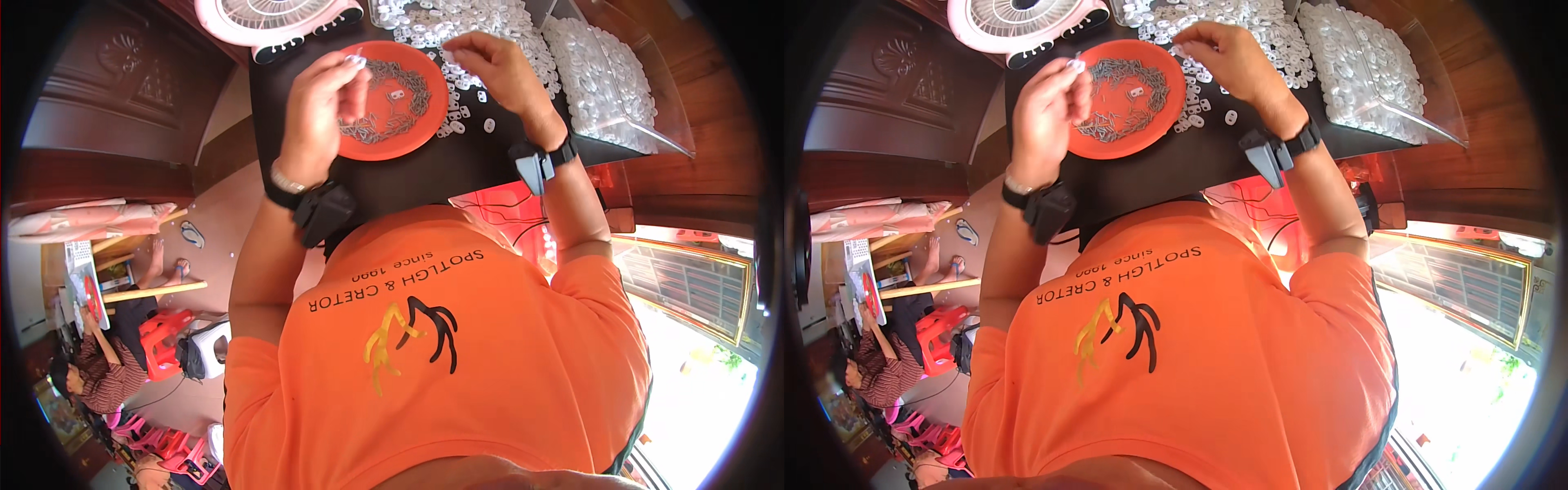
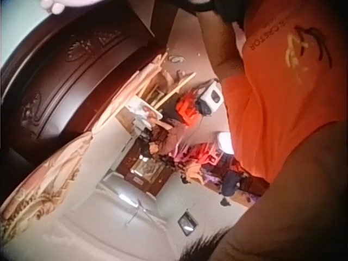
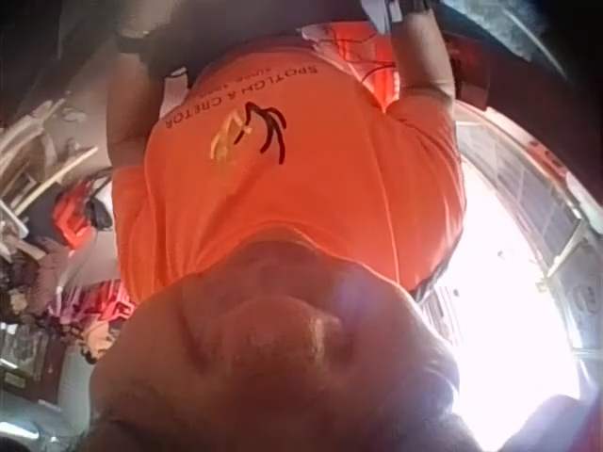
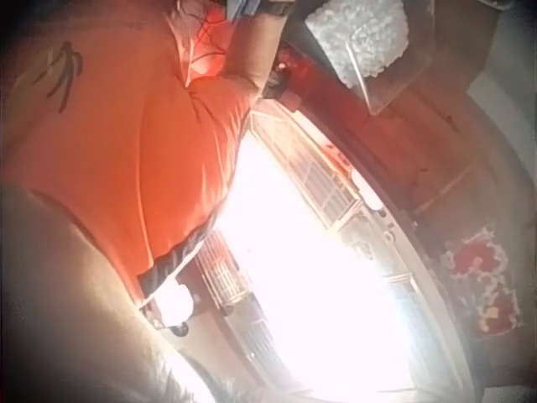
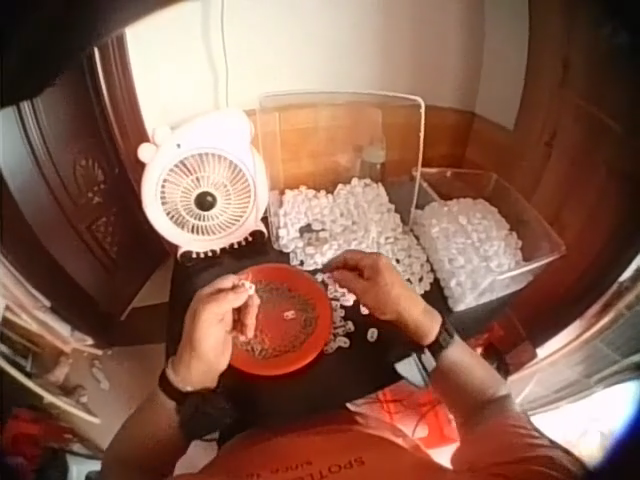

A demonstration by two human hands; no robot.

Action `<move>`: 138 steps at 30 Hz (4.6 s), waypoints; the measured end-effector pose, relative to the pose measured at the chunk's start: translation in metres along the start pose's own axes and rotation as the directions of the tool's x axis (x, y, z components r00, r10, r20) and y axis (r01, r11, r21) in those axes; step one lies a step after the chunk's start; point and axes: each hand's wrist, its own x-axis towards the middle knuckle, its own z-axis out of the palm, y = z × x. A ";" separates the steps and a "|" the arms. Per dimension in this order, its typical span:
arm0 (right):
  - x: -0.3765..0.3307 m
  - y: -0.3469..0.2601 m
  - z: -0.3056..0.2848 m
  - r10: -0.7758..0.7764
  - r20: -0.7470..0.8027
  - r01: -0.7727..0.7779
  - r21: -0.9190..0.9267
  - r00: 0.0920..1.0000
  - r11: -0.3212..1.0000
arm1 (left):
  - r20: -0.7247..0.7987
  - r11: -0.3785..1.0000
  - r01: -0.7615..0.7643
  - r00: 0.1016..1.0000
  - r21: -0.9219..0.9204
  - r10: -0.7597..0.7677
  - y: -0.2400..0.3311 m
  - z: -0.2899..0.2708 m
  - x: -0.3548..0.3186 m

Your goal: Assembling small plastic components by inserting metal rings into them manually.

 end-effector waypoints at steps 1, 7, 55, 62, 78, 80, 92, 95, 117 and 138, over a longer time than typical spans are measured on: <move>0.010 -0.007 0.002 -0.098 -0.029 0.102 0.188 0.995 0.977 | -0.003 1.000 0.001 1.000 -0.009 -0.001 0.001 0.007 0.009; 0.044 -0.044 0.016 -0.107 0.088 0.047 0.513 0.990 0.857 | -0.044 0.996 -0.090 0.995 -0.025 0.088 -0.002 0.026 0.028; 0.038 -0.030 0.055 -0.185 0.057 0.143 0.430 0.981 0.892 | -0.147 0.993 -0.094 0.984 0.069 0.103 -0.034 0.018 0.030; 0.036 -0.032 0.059 -0.235 0.050 0.185 0.469 0.971 0.864 | -0.126 0.989 -0.130 0.982 0.067 0.137 -0.034 0.017 0.030; 0.032 -0.037 0.060 -0.442 0.001 0.441 0.068 0.897 0.895 | -0.186 0.997 -0.004 0.982 -0.078 -0.011 -0.034 0.015 0.030; 0.029 -0.040 0.064 -0.448 -0.060 0.449 0.000 0.892 0.894 | -0.205 0.998 0.003 0.979 -0.067 -0.017 -0.033 0.017 0.030; 0.028 -0.038 0.067 -0.397 -0.074 0.398 -0.002 0.915 0.917 | -0.227 0.983 -0.078 0.973 -0.167 0.039 -0.038 0.016 0.031; 0.028 -0.038 0.067 -0.379 -0.071 0.382 0.037 0.923 0.923 | -0.232 0.989 -0.075 0.972 -0.128 0.043 -0.037 0.016 0.031; 0.025 -0.040 0.064 -0.470 -0.083 0.467 -0.048 0.879 0.883 | -0.184 0.989 -0.146 0.973 -0.007 0.142 -0.040 0.014 0.030; 0.011 -0.110 -0.073 -0.421 -0.705 0.151 -0.413 0.571 0.898 | -0.218 0.980 -0.195 0.956 0.026 0.196 -0.038 0.016 0.032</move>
